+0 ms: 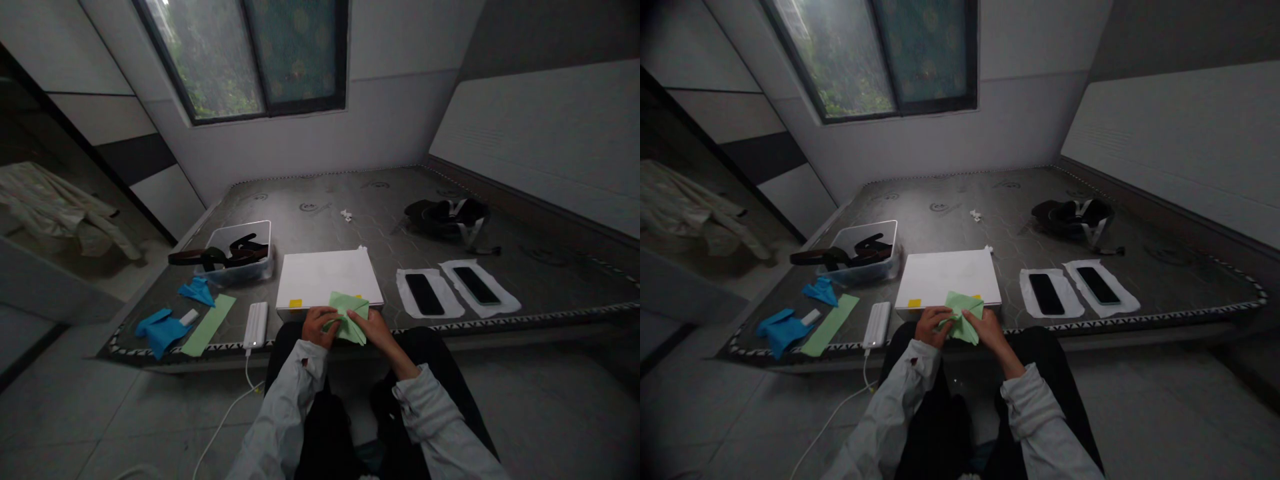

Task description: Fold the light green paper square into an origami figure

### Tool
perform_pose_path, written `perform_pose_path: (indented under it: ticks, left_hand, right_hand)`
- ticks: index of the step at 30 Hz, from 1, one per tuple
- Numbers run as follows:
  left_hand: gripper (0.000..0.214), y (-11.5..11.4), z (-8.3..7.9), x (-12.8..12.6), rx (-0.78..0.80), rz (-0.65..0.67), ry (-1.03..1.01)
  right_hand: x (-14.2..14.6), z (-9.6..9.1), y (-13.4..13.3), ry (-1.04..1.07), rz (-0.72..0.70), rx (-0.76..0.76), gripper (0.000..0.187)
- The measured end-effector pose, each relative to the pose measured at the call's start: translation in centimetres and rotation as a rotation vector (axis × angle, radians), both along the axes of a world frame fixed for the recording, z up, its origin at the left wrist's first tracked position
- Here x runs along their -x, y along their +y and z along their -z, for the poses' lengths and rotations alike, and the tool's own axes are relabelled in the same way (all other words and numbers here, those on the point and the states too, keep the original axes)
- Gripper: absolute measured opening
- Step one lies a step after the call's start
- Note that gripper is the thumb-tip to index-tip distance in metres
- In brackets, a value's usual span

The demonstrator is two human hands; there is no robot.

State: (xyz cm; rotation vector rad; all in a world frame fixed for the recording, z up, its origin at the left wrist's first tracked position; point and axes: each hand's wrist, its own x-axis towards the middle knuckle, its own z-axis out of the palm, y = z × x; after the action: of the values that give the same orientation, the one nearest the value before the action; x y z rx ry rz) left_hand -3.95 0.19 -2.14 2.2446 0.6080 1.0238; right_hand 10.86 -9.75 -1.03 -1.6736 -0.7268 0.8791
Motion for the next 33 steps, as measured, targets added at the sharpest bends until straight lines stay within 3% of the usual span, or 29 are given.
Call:
perform_pose_path:
  ticks: [4,10,17,22,27,33]
  left_hand:
    - [0.022,0.6,0.4,-0.2,0.218,-0.193,-0.067]
    - [0.028,0.2,0.2,-0.2,0.446,-0.234,0.036]
    - [0.024,0.1,-0.3,-0.3,0.539,-0.258,-0.075]
    - [0.031,0.1,-0.3,-0.2,0.556,-0.257,-0.030]
    - [0.027,-0.1,0.0,-0.2,0.516,-0.132,-0.013]
    - [0.026,-0.2,0.6,-0.3,0.481,-0.070,0.072]
  right_hand:
    - [0.3,-0.1,0.0,0.028,-0.030,-0.029,0.043]
    - [0.7,-0.2,0.2,0.001,-0.057,-0.003,0.042]
    - [0.9,-0.4,0.1,0.072,-0.116,-0.019,0.044]
    - [0.0,-1.2,-0.3,0.039,-0.201,-0.041,0.049]
    - [-1.2,-1.7,-0.5,0.059,-0.222,-0.120,0.052]
    - [-0.2,-1.2,-0.3,-0.169,-0.251,-0.053,0.044]
